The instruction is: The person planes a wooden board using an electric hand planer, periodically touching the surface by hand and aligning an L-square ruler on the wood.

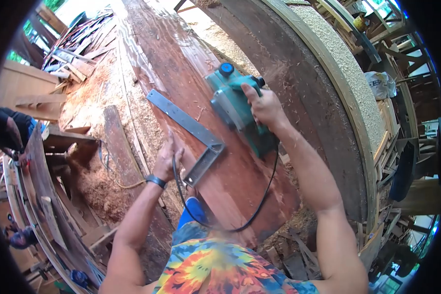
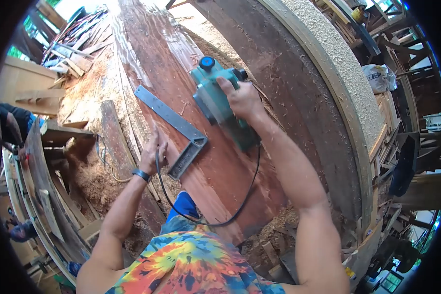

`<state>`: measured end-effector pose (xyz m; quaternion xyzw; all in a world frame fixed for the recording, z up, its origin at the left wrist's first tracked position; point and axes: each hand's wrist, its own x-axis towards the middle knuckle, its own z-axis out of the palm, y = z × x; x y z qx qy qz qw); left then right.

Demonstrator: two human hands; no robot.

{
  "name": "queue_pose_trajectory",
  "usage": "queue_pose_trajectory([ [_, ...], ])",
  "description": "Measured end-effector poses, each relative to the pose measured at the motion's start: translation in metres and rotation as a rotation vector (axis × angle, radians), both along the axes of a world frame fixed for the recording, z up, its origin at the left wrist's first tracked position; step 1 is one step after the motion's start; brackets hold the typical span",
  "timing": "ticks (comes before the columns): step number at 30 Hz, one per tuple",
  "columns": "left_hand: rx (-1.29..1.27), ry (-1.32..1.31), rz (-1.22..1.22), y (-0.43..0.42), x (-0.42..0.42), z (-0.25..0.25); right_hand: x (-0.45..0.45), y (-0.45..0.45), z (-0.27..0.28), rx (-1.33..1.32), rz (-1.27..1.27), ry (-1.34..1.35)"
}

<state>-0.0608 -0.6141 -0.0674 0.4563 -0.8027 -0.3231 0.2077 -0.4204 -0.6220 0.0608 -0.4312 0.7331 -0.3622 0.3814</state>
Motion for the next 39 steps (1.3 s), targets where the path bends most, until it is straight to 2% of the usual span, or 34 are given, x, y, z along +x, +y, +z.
queue_pose_trajectory([
  [2, -0.006, -0.029, 0.007, 0.001, 0.001, 0.001, 0.006, -0.041, 0.003, 0.011, -0.013, -0.017],
  [4, -0.088, 0.05, -0.019, -0.003, 0.004, -0.007, 0.016, -0.079, 0.009, 0.023, -0.029, -0.068],
  [5, 0.103, 0.021, -0.015, -0.004, 0.009, -0.002, 0.022, -0.102, 0.012, 0.026, -0.042, -0.066],
  [9, -0.095, 0.114, -0.079, -0.01, 0.016, -0.014, 0.033, -0.197, 0.007, -0.011, -0.024, -0.045],
  [13, -0.003, 0.104, -0.17, -0.02, 0.029, -0.004, 0.041, -0.27, 0.006, -0.032, -0.007, 0.007],
  [16, -0.212, 0.068, -0.281, -0.037, 0.046, 0.002, 0.045, -0.294, 0.009, -0.041, 0.007, -0.035],
  [17, -0.06, 0.098, -0.322, -0.041, 0.06, 0.008, 0.044, -0.292, 0.008, -0.033, 0.02, -0.079],
  [19, 0.081, 0.1, -0.202, -0.041, 0.086, 0.015, 0.041, -0.286, 0.006, -0.011, 0.038, -0.136],
  [21, 0.214, 0.073, -0.063, -0.044, 0.116, 0.033, 0.034, -0.263, 0.001, 0.023, 0.046, -0.164],
  [26, 0.169, 0.247, 0.189, -0.071, 0.202, 0.014, 0.028, -0.145, 0.014, 0.092, -0.017, -0.189],
  [29, 0.181, 0.403, 0.322, -0.087, 0.227, 0.027, 0.017, -0.058, 0.016, 0.117, -0.027, -0.225],
  [31, 0.276, 0.498, 0.42, -0.092, 0.224, 0.047, 0.011, 0.0, 0.016, 0.117, -0.055, -0.208],
  [34, 0.273, 0.499, 0.482, -0.109, 0.207, 0.062, 0.001, 0.077, 0.016, 0.139, -0.072, -0.226],
  [35, 0.265, 0.571, 0.513, -0.116, 0.193, 0.063, -0.001, 0.098, 0.014, 0.15, -0.092, -0.21],
  [39, 0.135, 0.572, 0.412, -0.143, 0.145, 0.055, -0.006, 0.143, 0.018, 0.157, -0.095, -0.181],
])
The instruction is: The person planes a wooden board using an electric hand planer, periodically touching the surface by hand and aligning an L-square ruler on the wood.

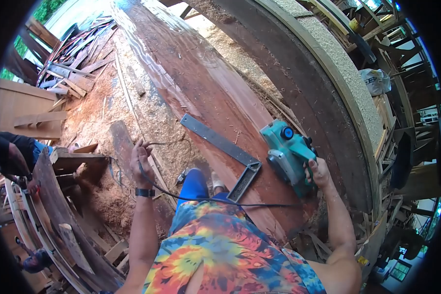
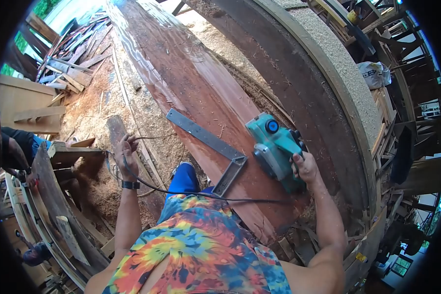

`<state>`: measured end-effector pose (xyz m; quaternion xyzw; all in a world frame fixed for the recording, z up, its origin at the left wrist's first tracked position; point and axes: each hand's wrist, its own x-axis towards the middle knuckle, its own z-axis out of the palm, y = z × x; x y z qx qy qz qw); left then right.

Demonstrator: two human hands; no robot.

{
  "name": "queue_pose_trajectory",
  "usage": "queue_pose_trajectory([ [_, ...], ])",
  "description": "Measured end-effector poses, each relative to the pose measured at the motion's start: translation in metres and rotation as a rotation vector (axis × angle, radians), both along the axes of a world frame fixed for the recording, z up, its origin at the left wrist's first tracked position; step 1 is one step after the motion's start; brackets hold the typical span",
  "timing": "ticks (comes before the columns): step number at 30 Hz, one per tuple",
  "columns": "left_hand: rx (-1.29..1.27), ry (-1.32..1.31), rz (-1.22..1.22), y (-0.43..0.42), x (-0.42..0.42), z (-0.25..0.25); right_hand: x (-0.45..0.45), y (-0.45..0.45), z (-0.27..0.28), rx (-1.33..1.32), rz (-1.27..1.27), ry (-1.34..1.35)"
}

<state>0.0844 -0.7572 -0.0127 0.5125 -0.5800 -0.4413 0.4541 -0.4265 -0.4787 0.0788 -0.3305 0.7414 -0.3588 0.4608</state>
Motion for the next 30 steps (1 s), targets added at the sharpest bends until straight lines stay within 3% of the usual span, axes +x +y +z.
queue_pose_trajectory([
  [6, -0.017, -0.091, -0.071, -0.052, -0.043, -0.002, 0.008, -0.028, 0.001, -0.009, -0.031, -0.038],
  [12, 0.016, -0.243, -0.153, -0.126, -0.065, -0.017, 0.02, -0.121, 0.004, -0.009, -0.004, -0.025],
  [23, 0.13, -0.414, -0.25, -0.342, -0.06, -0.053, 0.048, -0.408, 0.003, 0.012, 0.041, 0.043],
  [24, 0.049, -0.397, -0.242, -0.363, -0.054, -0.071, 0.051, -0.434, -0.003, -0.001, 0.051, 0.051],
  [28, 0.112, -0.619, -0.42, -0.417, -0.064, -0.045, 0.069, -0.543, -0.008, -0.038, 0.079, 0.126],
  [30, 0.175, -0.525, -0.412, -0.413, -0.066, -0.036, 0.084, -0.603, 0.001, -0.128, 0.099, 0.164],
])
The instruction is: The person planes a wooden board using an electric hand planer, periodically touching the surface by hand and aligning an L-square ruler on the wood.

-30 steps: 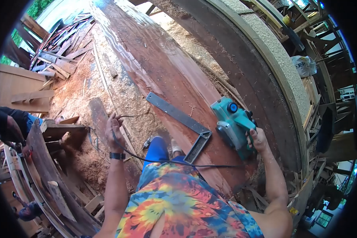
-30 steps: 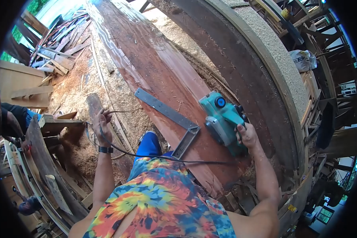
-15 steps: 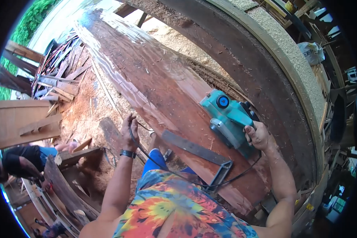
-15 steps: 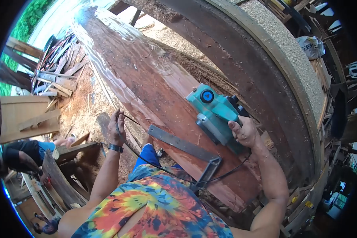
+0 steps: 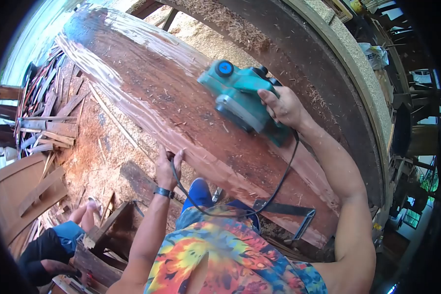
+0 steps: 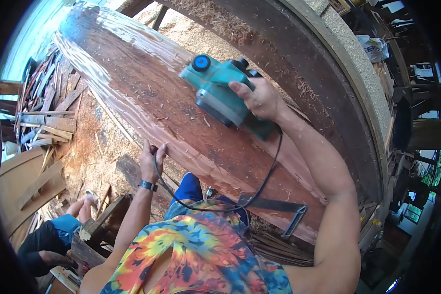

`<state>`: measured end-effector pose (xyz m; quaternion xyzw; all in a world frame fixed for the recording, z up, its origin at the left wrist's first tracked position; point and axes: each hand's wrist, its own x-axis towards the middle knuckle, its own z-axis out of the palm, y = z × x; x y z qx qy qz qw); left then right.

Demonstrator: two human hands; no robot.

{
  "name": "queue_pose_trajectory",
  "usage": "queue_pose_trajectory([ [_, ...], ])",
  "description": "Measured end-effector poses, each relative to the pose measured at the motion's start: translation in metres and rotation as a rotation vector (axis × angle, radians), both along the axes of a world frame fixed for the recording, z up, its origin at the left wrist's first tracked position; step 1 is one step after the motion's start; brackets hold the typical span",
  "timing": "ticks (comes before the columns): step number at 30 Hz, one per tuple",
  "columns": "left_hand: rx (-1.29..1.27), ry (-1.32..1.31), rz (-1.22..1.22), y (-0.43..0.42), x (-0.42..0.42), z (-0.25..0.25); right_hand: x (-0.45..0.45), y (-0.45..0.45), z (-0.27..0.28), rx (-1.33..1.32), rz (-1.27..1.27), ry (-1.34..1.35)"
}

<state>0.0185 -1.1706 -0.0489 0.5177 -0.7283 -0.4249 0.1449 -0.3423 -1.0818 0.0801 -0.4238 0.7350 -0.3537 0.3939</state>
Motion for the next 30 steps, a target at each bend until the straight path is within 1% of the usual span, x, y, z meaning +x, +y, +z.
queue_pose_trajectory([
  [1, 0.017, -0.015, -0.018, -0.001, 0.003, -0.003, 0.004, -0.027, -0.006, -0.008, -0.007, 0.014],
  [3, 0.012, 0.058, -0.031, -0.003, 0.005, -0.007, 0.012, -0.084, -0.012, -0.043, -0.013, 0.057],
  [4, 0.017, 0.045, -0.032, -0.002, 0.002, -0.002, 0.017, -0.115, -0.012, -0.069, -0.02, 0.064],
  [5, 0.021, 0.033, -0.032, -0.004, 0.002, 0.003, 0.019, -0.147, -0.014, -0.022, -0.019, -0.032],
  [6, -0.002, -0.059, -0.094, -0.005, 0.008, -0.008, 0.025, -0.179, -0.009, -0.014, -0.025, -0.068],
  [8, 0.039, -0.022, -0.091, -0.008, 0.01, -0.004, 0.034, -0.245, -0.021, -0.038, -0.102, -0.067],
  [9, 0.061, -0.003, -0.09, -0.006, 0.009, -0.003, 0.036, -0.271, -0.022, -0.076, -0.088, -0.079],
  [10, 0.059, 0.01, -0.093, -0.007, 0.013, -0.005, 0.038, -0.292, -0.021, -0.091, -0.089, -0.063],
  [12, 0.034, 0.02, -0.06, -0.004, 0.023, -0.005, 0.039, -0.311, -0.015, -0.04, -0.065, -0.114],
  [13, 0.019, 0.026, -0.042, -0.005, 0.028, -0.005, 0.039, -0.313, -0.011, -0.017, -0.051, -0.137],
  [14, 0.056, 0.026, -0.03, -0.003, 0.037, -0.007, 0.038, -0.308, -0.009, -0.021, -0.04, -0.128],
  [17, -0.028, 0.151, 0.079, 0.006, 0.068, -0.013, 0.03, -0.28, -0.015, -0.013, -0.028, -0.111],
  [20, -0.038, 0.115, 0.164, 0.009, 0.1, -0.017, 0.018, -0.204, -0.016, 0.027, -0.021, -0.115],
  [22, -0.027, 0.108, 0.202, 0.012, 0.112, -0.017, 0.012, -0.135, -0.007, 0.015, 0.021, -0.178],
  [23, -0.022, 0.108, 0.227, 0.015, 0.113, -0.016, 0.01, -0.098, -0.008, 0.0, -0.005, -0.201],
  [25, -0.041, 0.06, 0.224, 0.023, 0.106, 0.001, 0.003, -0.022, -0.003, 0.076, 0.004, -0.188],
  [26, -0.051, 0.041, 0.214, 0.028, 0.098, 0.01, 0.004, 0.017, 0.0, 0.066, -0.053, -0.145],
  [27, -0.061, 0.021, 0.203, 0.033, 0.09, 0.016, -0.001, 0.057, -0.001, 0.069, -0.062, -0.163],
  [28, -0.04, 0.045, 0.185, 0.04, 0.084, 0.014, -0.004, 0.095, 0.0, 0.063, -0.061, -0.156],
  [30, -0.162, 0.05, 0.123, 0.052, 0.07, -0.001, -0.01, 0.167, 0.005, 0.084, -0.119, -0.159],
])
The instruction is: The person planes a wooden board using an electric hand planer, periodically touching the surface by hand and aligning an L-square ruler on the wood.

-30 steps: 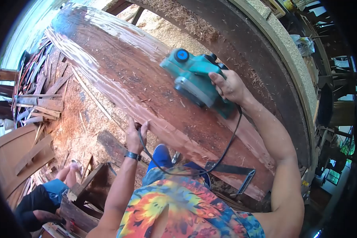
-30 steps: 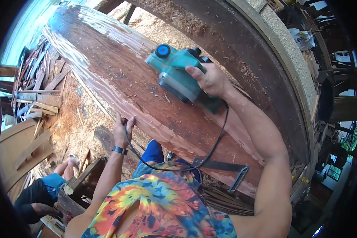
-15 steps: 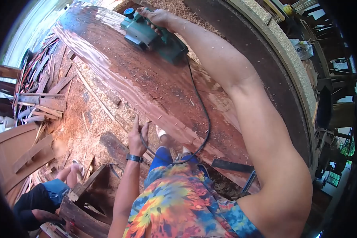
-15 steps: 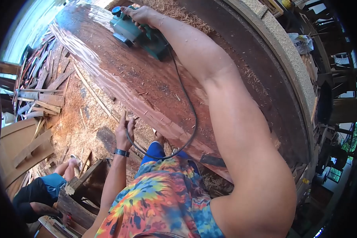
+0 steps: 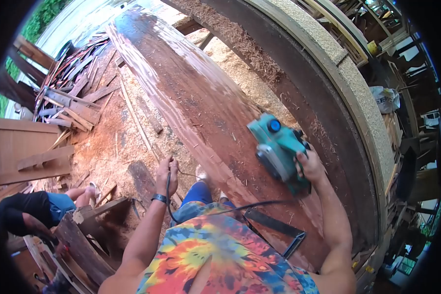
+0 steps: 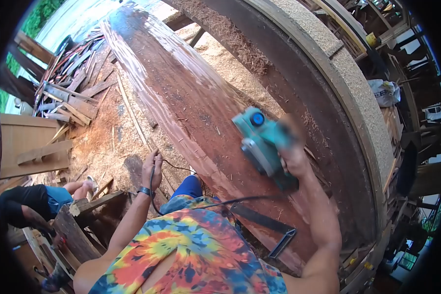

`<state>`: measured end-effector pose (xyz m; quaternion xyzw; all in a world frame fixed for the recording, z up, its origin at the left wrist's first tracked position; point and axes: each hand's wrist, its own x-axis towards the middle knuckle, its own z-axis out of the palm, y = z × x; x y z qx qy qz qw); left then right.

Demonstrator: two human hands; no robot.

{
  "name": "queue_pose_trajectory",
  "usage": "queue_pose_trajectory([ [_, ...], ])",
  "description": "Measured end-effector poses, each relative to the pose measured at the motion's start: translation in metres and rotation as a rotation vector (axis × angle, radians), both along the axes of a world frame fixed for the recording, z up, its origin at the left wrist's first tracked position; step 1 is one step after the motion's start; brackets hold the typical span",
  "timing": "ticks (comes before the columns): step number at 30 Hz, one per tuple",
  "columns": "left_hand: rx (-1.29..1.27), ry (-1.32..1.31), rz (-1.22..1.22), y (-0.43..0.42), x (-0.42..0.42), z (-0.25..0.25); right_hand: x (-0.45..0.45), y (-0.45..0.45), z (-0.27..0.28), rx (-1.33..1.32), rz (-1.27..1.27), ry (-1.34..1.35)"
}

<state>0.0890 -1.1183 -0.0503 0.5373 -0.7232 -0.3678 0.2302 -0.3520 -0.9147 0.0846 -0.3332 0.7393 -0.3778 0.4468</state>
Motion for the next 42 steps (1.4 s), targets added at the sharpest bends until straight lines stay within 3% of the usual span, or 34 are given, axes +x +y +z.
queue_pose_trajectory([
  [1, -0.06, -0.006, -0.031, 0.005, -0.01, -0.004, -0.003, 0.033, 0.0, 0.024, -0.002, 0.001],
  [2, 0.123, -0.056, -0.047, 0.009, -0.023, 0.014, -0.006, 0.063, 0.0, 0.037, -0.022, -0.013],
  [5, -0.208, -0.077, -0.163, 0.009, -0.037, -0.01, -0.008, 0.123, 0.0, 0.058, -0.118, -0.078],
  [6, -0.084, -0.022, -0.161, 0.005, -0.043, -0.003, -0.007, 0.126, 0.002, 0.06, -0.126, -0.084],
  [11, -0.013, 0.018, -0.147, -0.032, -0.05, 0.0, -0.007, 0.105, -0.001, 0.067, -0.147, -0.091],
  [14, -0.107, -0.018, -0.152, -0.066, -0.048, -0.001, -0.009, 0.065, -0.005, 0.077, -0.138, -0.09],
  [19, -0.262, -0.054, -0.122, -0.155, -0.042, 0.001, -0.004, -0.047, -0.006, 0.084, -0.101, -0.07],
  [30, -0.274, -0.063, -0.097, -0.389, -0.01, -0.025, 0.026, -0.376, 0.0, 0.101, -0.011, -0.025],
  [35, -0.05, 0.031, -0.089, -0.455, -0.002, -0.03, 0.043, -0.533, 0.0, 0.084, 0.016, -0.082],
  [42, 0.179, -0.026, -0.233, -0.459, 0.002, -0.027, 0.082, -0.744, -0.01, -0.023, 0.13, 0.073],
])
